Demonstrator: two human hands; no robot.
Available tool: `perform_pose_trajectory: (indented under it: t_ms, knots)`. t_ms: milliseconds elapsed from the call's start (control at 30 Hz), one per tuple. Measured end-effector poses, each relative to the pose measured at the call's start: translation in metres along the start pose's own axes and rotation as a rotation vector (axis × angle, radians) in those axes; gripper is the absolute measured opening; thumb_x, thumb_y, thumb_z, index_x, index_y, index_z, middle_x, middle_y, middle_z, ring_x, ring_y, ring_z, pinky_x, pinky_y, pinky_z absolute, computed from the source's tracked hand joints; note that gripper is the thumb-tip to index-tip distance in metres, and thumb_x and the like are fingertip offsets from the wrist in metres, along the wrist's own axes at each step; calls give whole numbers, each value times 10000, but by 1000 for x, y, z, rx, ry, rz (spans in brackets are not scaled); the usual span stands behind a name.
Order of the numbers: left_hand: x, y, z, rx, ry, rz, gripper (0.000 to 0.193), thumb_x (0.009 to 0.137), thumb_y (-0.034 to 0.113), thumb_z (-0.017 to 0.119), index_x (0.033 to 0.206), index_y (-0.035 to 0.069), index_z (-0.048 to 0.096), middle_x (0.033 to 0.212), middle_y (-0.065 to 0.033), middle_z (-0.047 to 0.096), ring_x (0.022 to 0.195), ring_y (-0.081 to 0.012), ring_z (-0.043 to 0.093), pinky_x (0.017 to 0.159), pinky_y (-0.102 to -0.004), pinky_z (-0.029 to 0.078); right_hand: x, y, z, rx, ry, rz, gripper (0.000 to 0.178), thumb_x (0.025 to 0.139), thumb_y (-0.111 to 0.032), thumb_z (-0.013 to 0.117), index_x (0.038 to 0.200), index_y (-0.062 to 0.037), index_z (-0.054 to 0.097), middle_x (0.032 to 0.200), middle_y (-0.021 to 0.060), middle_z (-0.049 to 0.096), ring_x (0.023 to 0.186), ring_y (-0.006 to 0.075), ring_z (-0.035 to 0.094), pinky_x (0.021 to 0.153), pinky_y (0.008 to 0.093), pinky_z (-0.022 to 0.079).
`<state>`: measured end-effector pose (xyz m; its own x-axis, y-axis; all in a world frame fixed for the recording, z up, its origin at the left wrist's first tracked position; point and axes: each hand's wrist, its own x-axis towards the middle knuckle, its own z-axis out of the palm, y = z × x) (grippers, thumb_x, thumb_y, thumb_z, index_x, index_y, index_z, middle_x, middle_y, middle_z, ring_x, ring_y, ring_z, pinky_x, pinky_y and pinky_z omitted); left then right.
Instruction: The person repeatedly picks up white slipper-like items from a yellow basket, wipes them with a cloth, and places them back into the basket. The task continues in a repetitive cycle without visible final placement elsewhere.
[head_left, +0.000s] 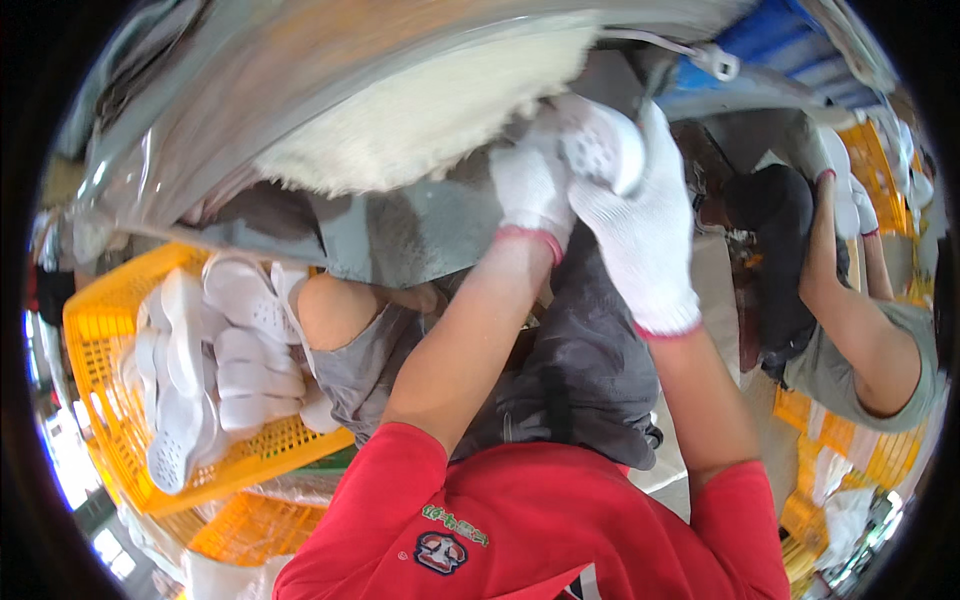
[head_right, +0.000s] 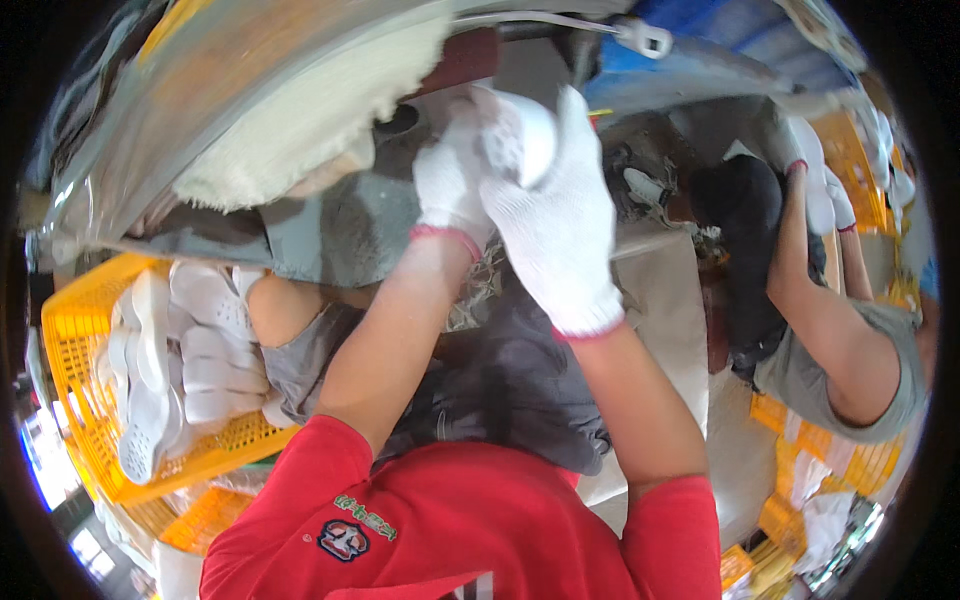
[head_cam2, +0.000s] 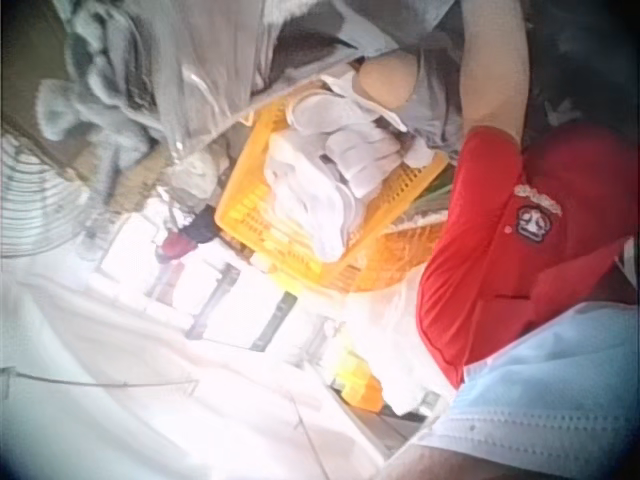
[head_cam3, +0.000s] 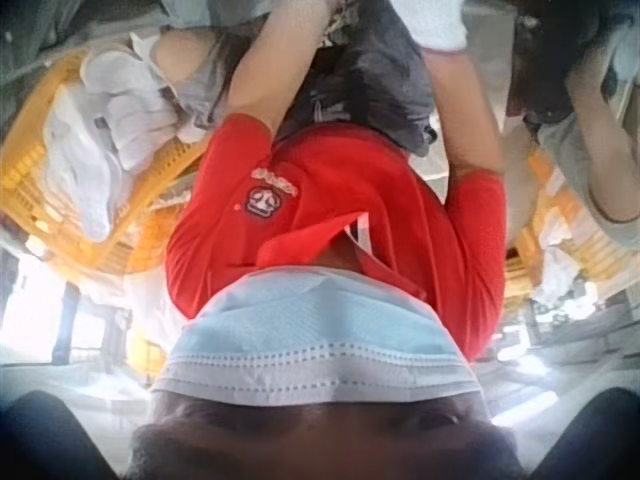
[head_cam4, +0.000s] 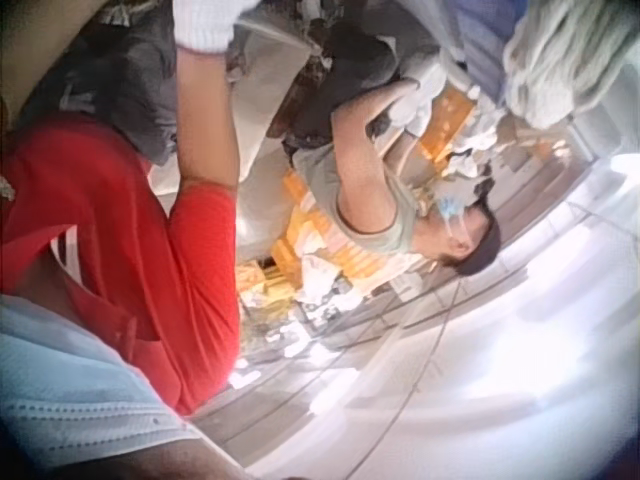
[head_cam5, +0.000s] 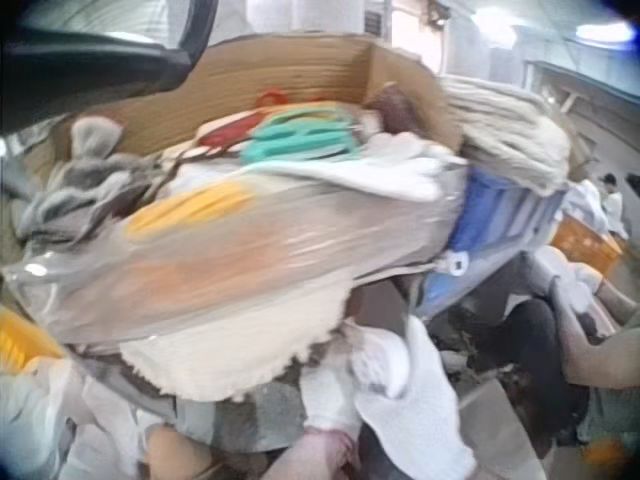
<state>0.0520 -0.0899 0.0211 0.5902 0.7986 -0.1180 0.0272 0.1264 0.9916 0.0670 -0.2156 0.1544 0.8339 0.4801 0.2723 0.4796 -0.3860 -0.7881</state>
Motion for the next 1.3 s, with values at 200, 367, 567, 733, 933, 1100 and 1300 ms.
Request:
perform_pose_trajectory:
  t_ms: [200,367,567,733,933,1100,1300]
  knots:
    - [38,27,-91,739,-352,-70,759,1042,620,546,1573,84,622,1396,-319,716,1318,-452,704,1177,-451,521,46,29,35,-280,-100,-150,717,806,-193,879,1452,46,678,1145,222,798,1122,344,769,1051,411,596]
    - [-26,55,-106,244,-327,-162,552,1059,411,762,1382,-35,725,1023,-106,812,943,-164,741,922,-329,589,68,40,46,-424,-272,-252,453,887,-344,827,995,93,778,1039,315,775,1058,456,768,929,481,620]
    - [-23,41,-41,-99,-207,-132,514,1052,421,796,1195,-71,767,1086,-101,799,978,-132,708,875,-317,582,-7,-19,-14,-313,-395,-372,647,833,-297,841,1413,-59,683,1392,182,724,1267,396,696,1115,544,522]
    - [-36,40,-66,-548,-407,-433,572,1112,440,717,1463,-7,662,1337,-119,756,1199,-228,732,1045,-389,602,-36,-1,-17,-599,-460,-755,405,876,-147,715,1277,-174,765,1294,100,750,1149,323,729,1005,517,565]
    - [-62,33,-104,-1163,-160,-588,807,1050,817,526,1415,102,616,1254,-122,705,1077,-375,722,918,-547,624,-79,-14,31,-372,-329,-950,595,899,-183,782,1483,-98,708,1295,169,796,1001,276,821,778,367,650]
    - [3,0,-112,-858,186,-288,411,1163,407,551,1224,30,704,1140,-135,771,1010,-298,762,839,-478,629,-41,-27,81,-407,-419,-577,402,976,-224,760,1356,-99,716,1072,176,790,855,353,788,718,459,634]
    - [-22,-19,-125,-30,-190,23,384,1143,312,533,1241,-8,721,1113,-172,797,1024,-308,781,880,-419,622,-44,-41,77,-334,-316,-468,504,980,-235,821,1474,-207,724,1281,108,809,935,306,804,804,393,645]
